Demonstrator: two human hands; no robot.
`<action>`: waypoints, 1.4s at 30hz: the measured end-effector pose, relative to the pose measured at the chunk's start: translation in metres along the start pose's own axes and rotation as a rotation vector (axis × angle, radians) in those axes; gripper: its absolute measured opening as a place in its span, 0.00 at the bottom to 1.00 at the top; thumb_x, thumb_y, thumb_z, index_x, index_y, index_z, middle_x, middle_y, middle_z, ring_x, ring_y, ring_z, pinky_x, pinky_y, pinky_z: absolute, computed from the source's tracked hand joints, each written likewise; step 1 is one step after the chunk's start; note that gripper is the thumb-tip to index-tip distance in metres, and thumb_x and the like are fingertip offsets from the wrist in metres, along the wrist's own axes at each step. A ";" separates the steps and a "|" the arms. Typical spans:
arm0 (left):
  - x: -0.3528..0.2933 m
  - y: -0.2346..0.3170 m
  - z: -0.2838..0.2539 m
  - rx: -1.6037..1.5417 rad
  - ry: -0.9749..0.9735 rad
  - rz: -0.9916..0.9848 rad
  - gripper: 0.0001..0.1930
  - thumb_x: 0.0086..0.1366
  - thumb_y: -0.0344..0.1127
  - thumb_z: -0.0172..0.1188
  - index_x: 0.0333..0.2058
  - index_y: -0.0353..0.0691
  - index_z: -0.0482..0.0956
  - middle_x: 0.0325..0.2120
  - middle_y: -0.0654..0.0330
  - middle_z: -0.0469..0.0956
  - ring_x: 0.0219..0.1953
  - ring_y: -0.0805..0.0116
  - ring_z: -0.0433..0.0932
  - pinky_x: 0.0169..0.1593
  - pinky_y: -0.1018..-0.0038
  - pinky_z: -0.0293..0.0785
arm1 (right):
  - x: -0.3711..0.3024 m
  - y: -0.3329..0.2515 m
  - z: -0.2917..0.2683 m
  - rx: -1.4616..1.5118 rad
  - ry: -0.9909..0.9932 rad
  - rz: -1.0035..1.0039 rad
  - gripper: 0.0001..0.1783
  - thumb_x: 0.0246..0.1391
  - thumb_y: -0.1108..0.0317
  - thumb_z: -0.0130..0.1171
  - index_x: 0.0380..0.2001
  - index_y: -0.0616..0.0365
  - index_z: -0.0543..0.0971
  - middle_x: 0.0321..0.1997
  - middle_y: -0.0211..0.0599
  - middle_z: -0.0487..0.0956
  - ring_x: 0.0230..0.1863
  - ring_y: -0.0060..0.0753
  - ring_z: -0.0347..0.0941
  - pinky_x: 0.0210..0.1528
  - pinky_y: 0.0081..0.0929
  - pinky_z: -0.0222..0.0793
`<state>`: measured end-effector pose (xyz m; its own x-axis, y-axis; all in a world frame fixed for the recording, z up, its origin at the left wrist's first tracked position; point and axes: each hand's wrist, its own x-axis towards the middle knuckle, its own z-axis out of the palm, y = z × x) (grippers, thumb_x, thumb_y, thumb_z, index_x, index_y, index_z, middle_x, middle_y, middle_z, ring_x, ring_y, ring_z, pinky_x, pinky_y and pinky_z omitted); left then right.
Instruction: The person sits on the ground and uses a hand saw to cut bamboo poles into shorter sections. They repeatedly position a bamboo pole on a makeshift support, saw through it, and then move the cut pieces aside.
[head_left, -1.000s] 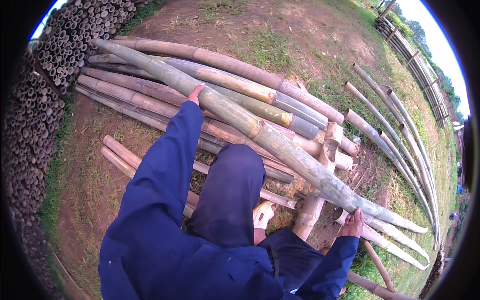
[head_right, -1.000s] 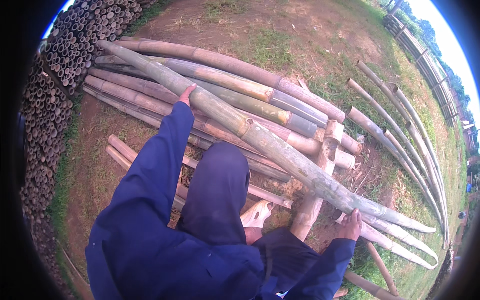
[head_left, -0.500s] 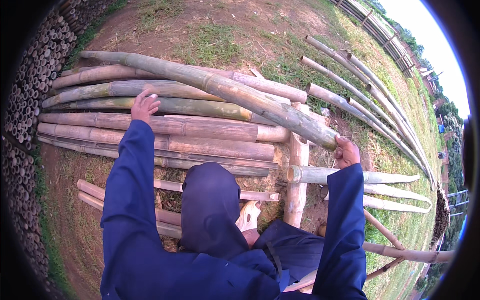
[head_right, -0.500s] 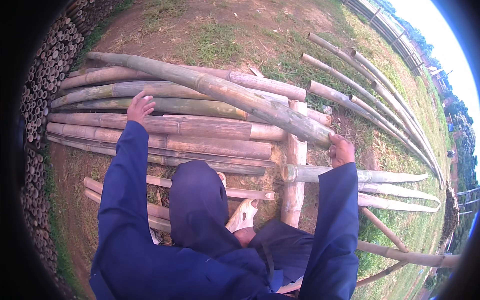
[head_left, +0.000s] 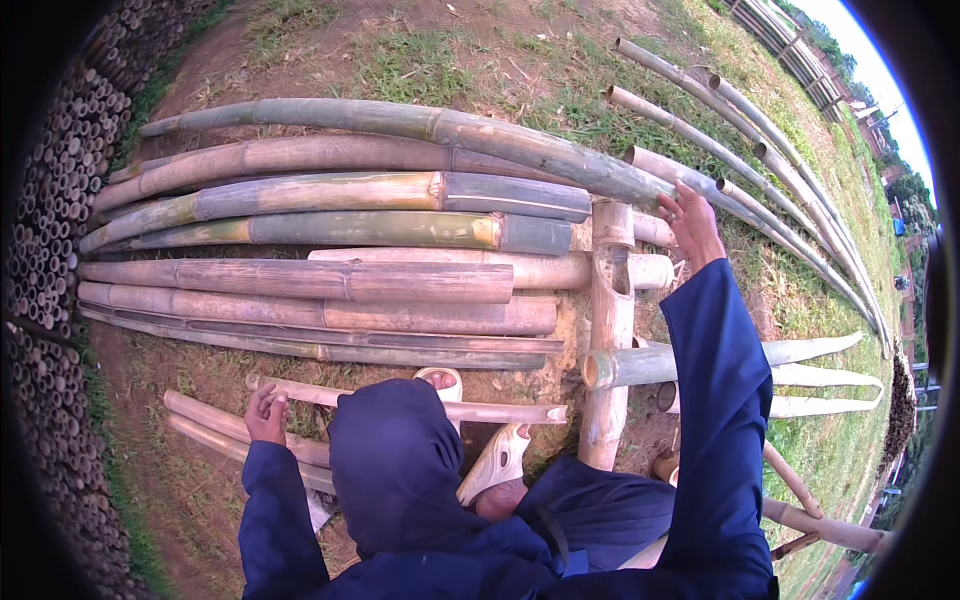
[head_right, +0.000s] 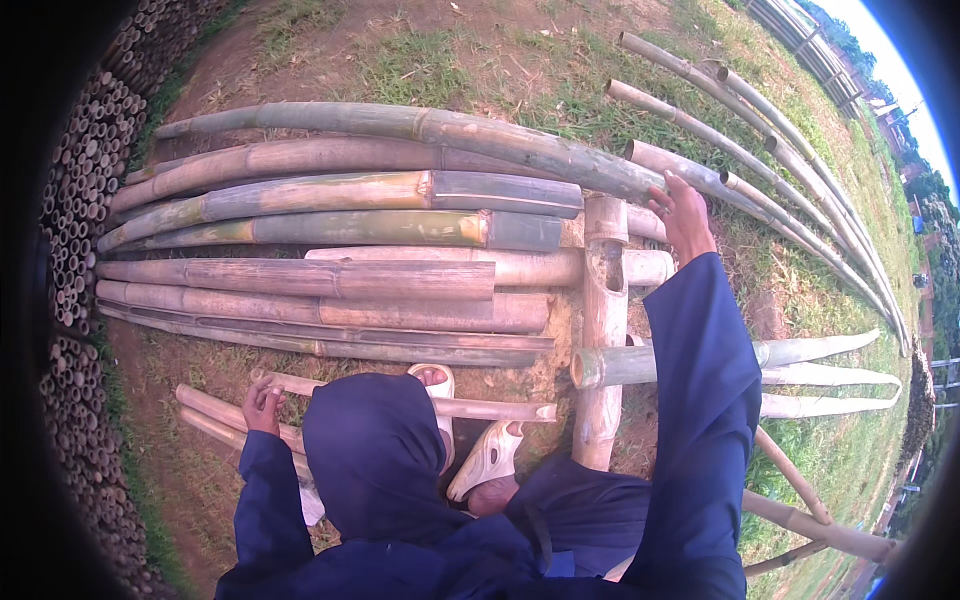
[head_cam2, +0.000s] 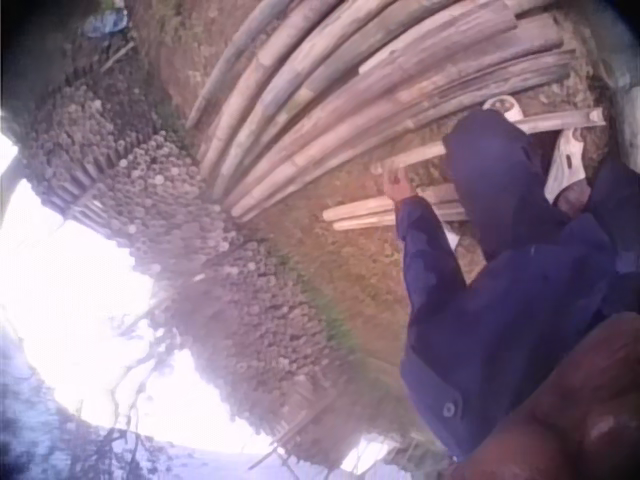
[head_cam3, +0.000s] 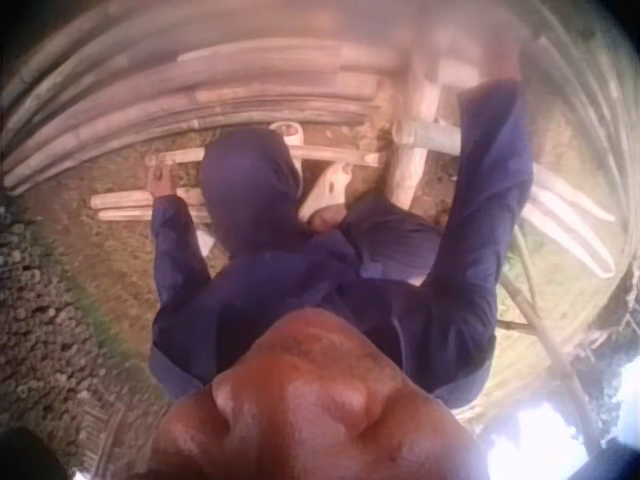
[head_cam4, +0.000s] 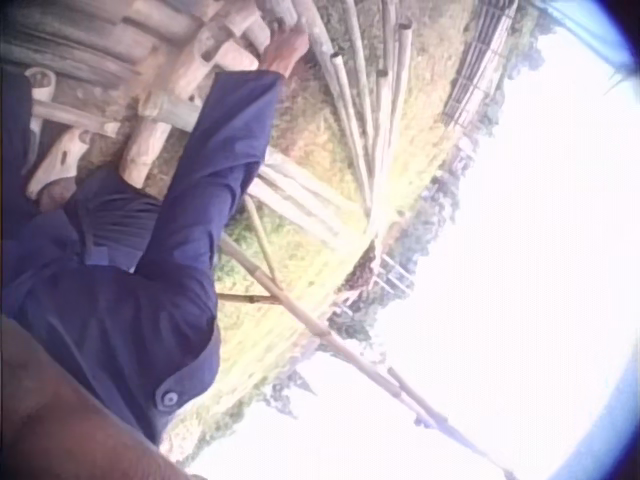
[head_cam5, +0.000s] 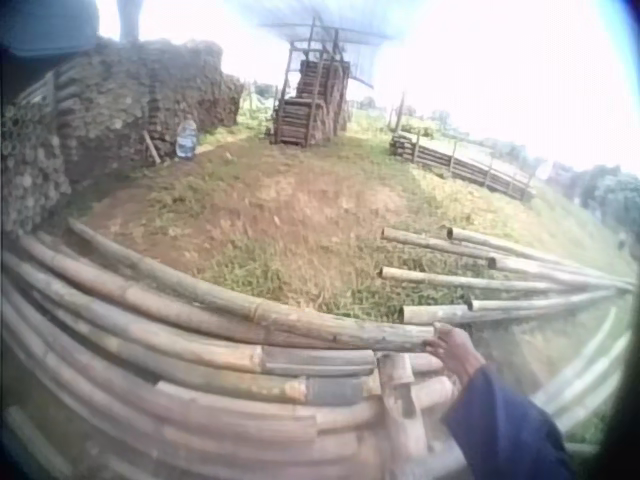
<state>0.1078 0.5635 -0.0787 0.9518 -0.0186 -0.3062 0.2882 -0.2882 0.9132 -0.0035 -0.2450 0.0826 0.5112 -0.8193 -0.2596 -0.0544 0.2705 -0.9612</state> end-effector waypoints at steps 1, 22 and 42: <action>0.004 0.014 0.016 0.004 -0.017 0.021 0.21 0.69 0.29 0.63 0.59 0.31 0.74 0.42 0.55 0.84 0.38 0.74 0.82 0.44 0.79 0.78 | -0.002 0.006 0.004 0.050 -0.073 -0.052 0.35 0.68 0.63 0.58 0.73 0.63 0.61 0.73 0.49 0.63 0.63 0.44 0.73 0.60 0.40 0.72; 0.023 0.035 0.088 -0.309 0.020 0.016 0.20 0.69 0.31 0.64 0.57 0.32 0.74 0.40 0.52 0.84 0.35 0.68 0.84 0.37 0.75 0.81 | -0.171 0.194 0.168 -0.302 -0.162 0.244 0.18 0.58 0.58 0.71 0.36 0.66 0.86 0.38 0.38 0.84 0.42 0.29 0.75 0.52 0.30 0.68; 0.068 0.096 0.148 -0.897 0.108 -0.256 0.34 0.57 0.49 0.73 0.57 0.40 0.73 0.50 0.54 0.76 0.52 0.58 0.76 0.60 0.59 0.70 | -0.249 0.036 -0.167 -0.241 0.133 -0.018 0.12 0.66 0.53 0.65 0.35 0.48 0.81 0.20 0.20 0.73 0.16 0.12 0.65 0.18 0.14 0.55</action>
<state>0.1842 0.3924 -0.0512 0.8398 0.0450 -0.5410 0.4210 0.5753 0.7013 -0.2761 -0.1153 0.0974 0.3977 -0.8864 -0.2369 -0.2570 0.1403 -0.9562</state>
